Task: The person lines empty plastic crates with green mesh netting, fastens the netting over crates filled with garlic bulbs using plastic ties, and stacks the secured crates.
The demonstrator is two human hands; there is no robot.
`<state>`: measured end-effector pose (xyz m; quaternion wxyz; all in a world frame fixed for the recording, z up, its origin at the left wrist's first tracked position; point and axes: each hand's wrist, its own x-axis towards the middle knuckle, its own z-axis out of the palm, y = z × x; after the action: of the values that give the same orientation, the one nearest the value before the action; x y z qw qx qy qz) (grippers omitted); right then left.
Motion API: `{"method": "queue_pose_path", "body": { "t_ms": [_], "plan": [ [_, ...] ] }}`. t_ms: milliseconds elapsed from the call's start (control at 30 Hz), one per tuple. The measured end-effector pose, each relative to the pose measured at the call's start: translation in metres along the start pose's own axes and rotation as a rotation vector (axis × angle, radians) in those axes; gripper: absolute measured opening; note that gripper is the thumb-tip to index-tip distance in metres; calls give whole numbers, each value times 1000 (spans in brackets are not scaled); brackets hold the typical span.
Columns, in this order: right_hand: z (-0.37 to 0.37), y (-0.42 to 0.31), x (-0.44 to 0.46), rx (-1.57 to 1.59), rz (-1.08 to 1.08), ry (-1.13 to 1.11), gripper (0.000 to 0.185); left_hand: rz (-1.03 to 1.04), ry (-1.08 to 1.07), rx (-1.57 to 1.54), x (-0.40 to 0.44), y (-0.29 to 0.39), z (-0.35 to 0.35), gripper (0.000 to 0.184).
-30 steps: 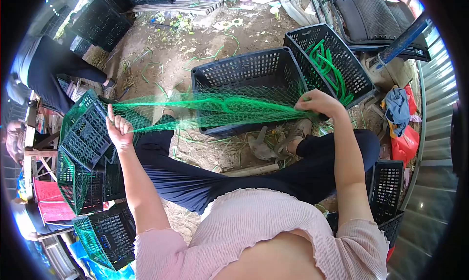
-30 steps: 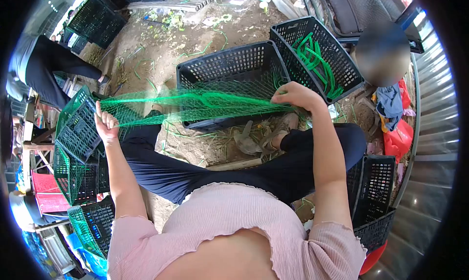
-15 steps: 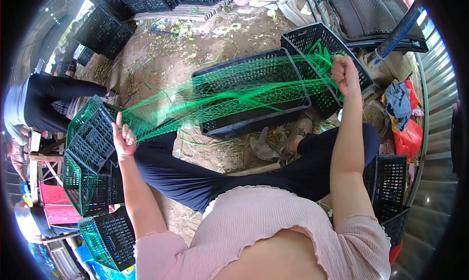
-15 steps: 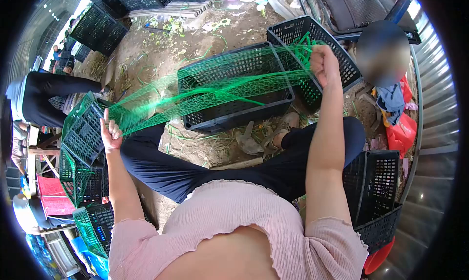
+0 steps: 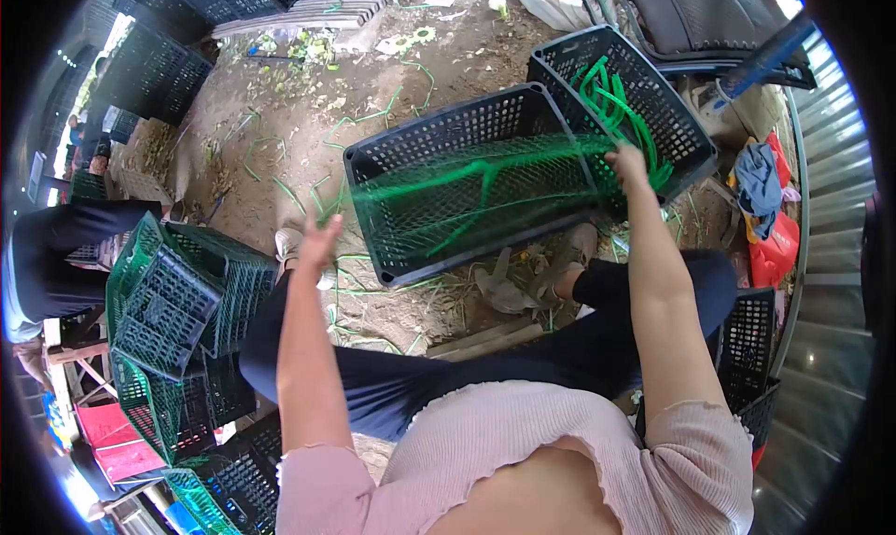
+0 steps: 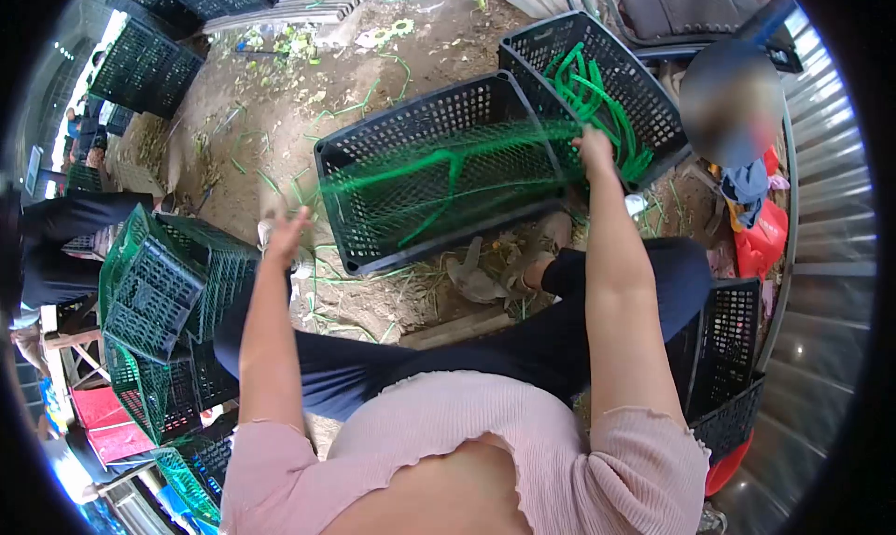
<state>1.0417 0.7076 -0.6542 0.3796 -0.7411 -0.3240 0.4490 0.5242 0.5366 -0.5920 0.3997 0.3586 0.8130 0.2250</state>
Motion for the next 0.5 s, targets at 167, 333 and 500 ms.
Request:
{"method": "queue_pose_path", "body": {
  "t_ms": [167,333,500],
  "plan": [
    [58,15,-2,-805,-425,26,44,-37,-57,-105,1,-3,41,83],
    [70,16,-19,-523,-343,-99,42,152,47,31,-7,-52,22,74],
    [72,-69,-14,186,-133,-95,27,88,438,-443,0,-19,-36,61]
  ]
}}
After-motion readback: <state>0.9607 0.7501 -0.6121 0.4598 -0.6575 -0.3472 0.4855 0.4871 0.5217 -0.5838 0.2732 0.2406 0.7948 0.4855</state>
